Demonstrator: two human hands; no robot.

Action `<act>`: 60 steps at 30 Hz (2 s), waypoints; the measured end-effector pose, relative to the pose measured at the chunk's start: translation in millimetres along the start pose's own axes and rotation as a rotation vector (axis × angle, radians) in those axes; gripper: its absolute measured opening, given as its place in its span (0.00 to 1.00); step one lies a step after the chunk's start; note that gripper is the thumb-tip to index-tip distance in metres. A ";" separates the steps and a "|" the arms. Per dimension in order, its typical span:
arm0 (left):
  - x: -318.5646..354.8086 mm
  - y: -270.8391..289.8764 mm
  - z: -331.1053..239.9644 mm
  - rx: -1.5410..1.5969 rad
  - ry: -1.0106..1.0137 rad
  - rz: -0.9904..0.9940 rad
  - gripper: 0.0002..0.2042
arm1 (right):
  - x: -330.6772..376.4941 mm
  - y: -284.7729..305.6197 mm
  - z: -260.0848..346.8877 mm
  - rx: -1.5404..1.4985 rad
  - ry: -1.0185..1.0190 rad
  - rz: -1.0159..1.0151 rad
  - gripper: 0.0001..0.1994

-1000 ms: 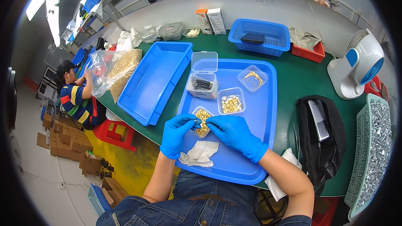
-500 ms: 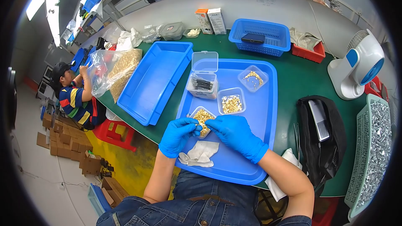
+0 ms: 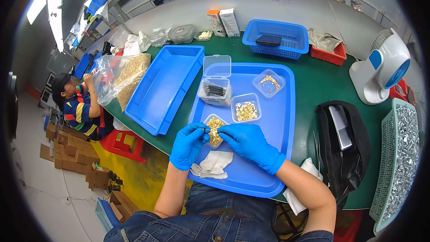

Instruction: Sorting small gold-colored components from a blue tray into a clear plastic container.

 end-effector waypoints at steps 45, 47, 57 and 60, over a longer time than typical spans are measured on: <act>-14.0 -11.7 -10.4 -1.589 -0.293 0.065 0.07 | -0.7 -2.9 -17.5 -0.326 -0.295 0.137 0.11; -11.4 -7.7 -11.2 -1.488 -0.279 0.033 0.07 | -1.2 -3.5 -16.3 -0.289 -0.294 0.146 0.11; 3.3 -12.1 -13.9 -0.401 -0.017 -0.064 0.07 | 1.0 -6.2 -9.3 -0.054 -0.143 0.138 0.10; 3.6 -10.6 -11.2 -0.377 -0.007 -0.053 0.07 | 1.6 -6.6 -8.7 -0.039 -0.131 0.132 0.10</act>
Point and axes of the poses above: each hand's wrist, its own x-axis away from the middle knuckle, its own y-axis out of the back of the hand, z = x × y, the point moved 5 cm from there along -x, towards the middle knuckle, and after that the axes turned 6 degrees about z, right-handed, at the moved point
